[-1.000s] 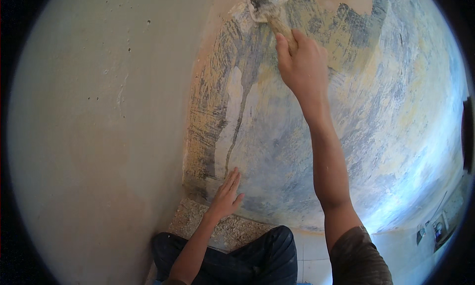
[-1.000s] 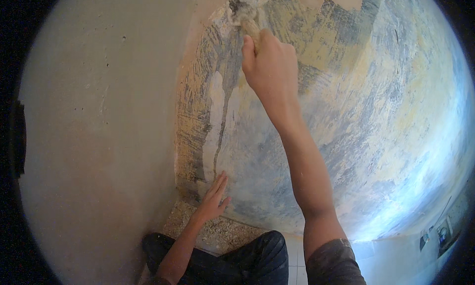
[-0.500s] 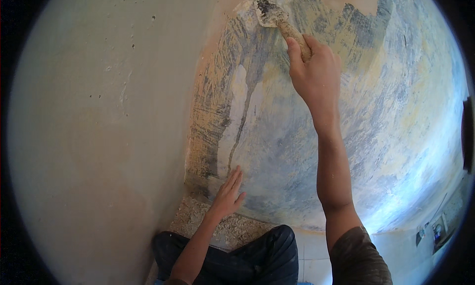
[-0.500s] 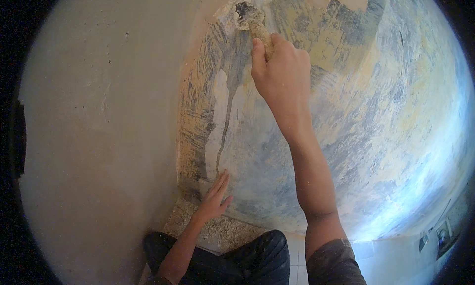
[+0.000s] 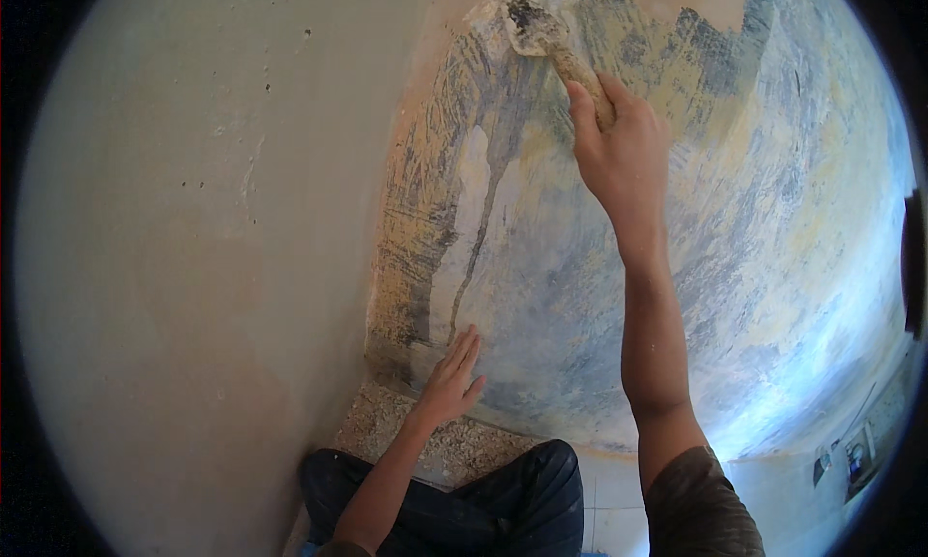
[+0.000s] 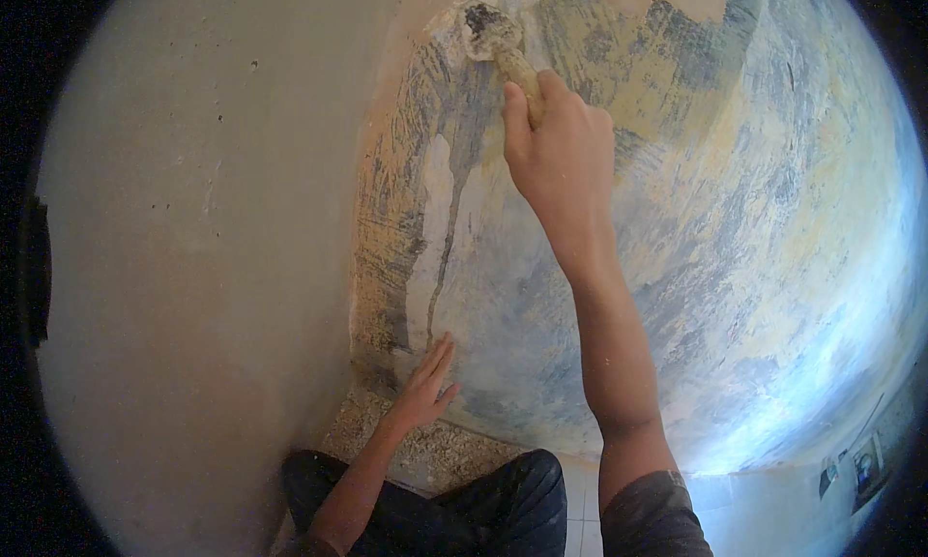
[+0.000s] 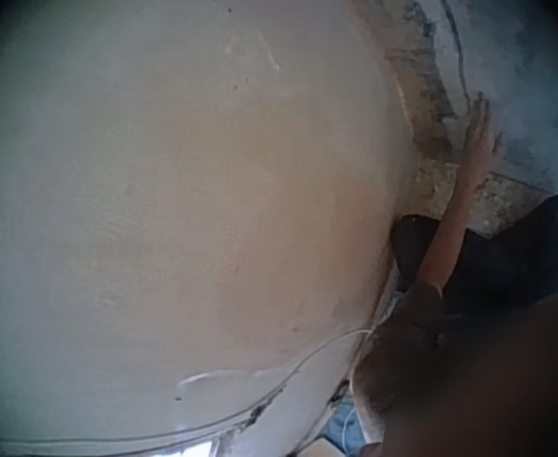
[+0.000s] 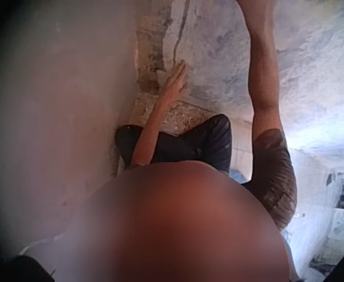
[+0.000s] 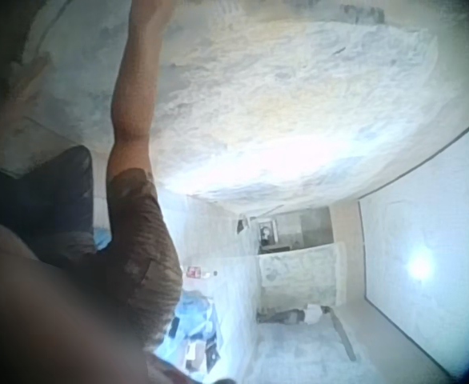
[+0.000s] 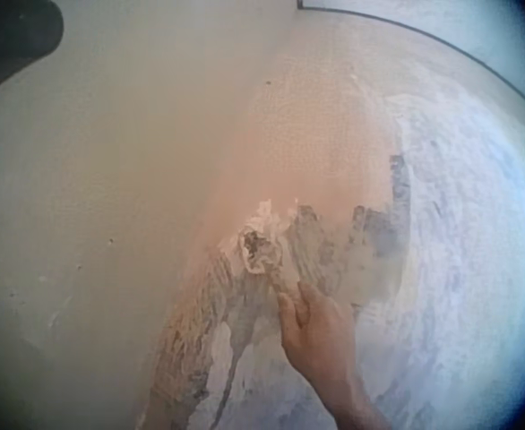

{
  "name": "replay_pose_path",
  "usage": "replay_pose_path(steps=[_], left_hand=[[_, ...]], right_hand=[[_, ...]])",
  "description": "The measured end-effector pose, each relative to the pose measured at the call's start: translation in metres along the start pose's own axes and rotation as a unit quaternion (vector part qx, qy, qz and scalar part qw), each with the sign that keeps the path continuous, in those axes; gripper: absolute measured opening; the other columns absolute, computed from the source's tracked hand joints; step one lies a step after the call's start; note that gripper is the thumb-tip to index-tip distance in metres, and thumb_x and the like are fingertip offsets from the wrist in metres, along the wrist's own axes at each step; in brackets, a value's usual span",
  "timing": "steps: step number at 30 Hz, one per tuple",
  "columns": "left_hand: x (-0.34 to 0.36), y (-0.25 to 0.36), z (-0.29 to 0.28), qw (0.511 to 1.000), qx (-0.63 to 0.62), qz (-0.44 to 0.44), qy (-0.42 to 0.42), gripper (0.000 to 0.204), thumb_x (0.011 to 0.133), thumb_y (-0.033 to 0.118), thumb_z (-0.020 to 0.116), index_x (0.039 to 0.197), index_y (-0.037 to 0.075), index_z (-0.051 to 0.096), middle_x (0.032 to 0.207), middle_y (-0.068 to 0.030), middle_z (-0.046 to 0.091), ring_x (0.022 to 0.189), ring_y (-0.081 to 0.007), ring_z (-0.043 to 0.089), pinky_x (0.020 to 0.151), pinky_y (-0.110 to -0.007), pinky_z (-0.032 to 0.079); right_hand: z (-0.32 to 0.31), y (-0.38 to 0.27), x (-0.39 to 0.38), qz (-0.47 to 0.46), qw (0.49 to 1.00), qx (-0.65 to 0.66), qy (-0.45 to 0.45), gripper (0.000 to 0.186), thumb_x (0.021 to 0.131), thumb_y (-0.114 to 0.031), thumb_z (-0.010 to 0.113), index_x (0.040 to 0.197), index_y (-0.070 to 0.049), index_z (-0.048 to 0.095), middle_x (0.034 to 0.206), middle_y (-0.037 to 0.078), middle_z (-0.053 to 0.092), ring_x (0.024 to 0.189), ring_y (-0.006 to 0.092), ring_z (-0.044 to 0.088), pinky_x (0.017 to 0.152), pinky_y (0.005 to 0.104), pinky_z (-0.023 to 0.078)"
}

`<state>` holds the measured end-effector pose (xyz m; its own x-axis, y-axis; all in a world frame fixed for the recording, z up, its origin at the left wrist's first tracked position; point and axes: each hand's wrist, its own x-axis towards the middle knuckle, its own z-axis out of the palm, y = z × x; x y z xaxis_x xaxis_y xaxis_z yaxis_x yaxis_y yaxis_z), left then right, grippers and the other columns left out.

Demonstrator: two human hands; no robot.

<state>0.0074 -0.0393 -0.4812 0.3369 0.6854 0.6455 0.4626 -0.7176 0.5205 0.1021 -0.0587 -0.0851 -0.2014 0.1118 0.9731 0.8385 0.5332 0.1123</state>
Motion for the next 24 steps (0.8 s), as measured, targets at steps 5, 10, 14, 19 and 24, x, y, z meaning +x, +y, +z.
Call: replay_pose_path(steps=[5, 10, 14, 19, 24], left_hand=[[0.002, -0.005, 0.003, 1.0, 0.004, 0.001, -0.001, 0.071, 0.1, 0.022, 0.056, 0.158, 0.002, 0.021, 0.167, -0.014, 0.013, 0.152, -0.035, 0.02, 0.118, -0.049, 0.032], [0.003, -0.004, 0.004, 1.0, 0.012, 0.002, -0.003, 0.071, 0.1, 0.022, 0.056, 0.158, 0.003, 0.02, 0.167, -0.0136, 0.012, 0.152, -0.0357, 0.02, 0.117, -0.05, 0.033], [0.0, -0.001, 0.002, 1.0, 0.013, -0.009, -0.01, 0.071, 0.1, 0.023, 0.056, 0.158, 0.003, 0.02, 0.167, -0.0131, 0.012, 0.152, -0.0356, 0.019, 0.117, -0.05, 0.033], [0.002, -0.001, 0.003, 1.0, 0.008, 0.003, -0.006, 0.072, 0.1, 0.022, 0.057, 0.159, 0.003, 0.02, 0.167, -0.0127, 0.012, 0.152, -0.0349, 0.019, 0.117, -0.05, 0.033], [0.0, -0.001, 0.0, 1.0, 0.015, -0.002, -0.003, 0.072, 0.099, 0.021, 0.058, 0.158, 0.002, 0.021, 0.167, -0.0138, 0.013, 0.152, -0.0355, 0.02, 0.117, -0.049, 0.033]], right_hand=[[-0.008, 0.0, -0.01, -0.014, 1.0, 0.015, 0.021, 0.03, 0.094, -0.025, 0.064, 0.086, 0.004, 0.063, 0.062, 0.026, 0.059, 0.062, 0.0445, 0.062, 0.056, 0.0483, 0.047], [0.009, 0.009, 0.002, -0.005, 1.0, -0.009, 0.0, 0.031, 0.094, -0.025, 0.064, 0.08, 0.002, 0.061, 0.063, 0.025, 0.059, 0.062, 0.0447, 0.061, 0.057, 0.0488, 0.047], [-0.001, -0.002, 0.003, -0.012, 1.0, 0.014, 0.005, 0.034, 0.093, -0.026, 0.063, 0.074, 0.002, 0.059, 0.062, 0.026, 0.059, 0.063, 0.0451, 0.062, 0.058, 0.05, 0.047], [0.012, 0.004, 0.007, -0.009, 1.0, -0.007, 0.006, 0.035, 0.093, -0.027, 0.063, 0.075, 0.002, 0.06, 0.062, 0.026, 0.059, 0.064, 0.0456, 0.062, 0.059, 0.0508, 0.047], [0.0, -0.012, 0.009, -0.006, 1.0, 0.004, -0.026, 0.035, 0.093, -0.027, 0.063, 0.076, 0.003, 0.06, 0.063, 0.026, 0.059, 0.065, 0.0456, 0.063, 0.06, 0.0514, 0.048]])
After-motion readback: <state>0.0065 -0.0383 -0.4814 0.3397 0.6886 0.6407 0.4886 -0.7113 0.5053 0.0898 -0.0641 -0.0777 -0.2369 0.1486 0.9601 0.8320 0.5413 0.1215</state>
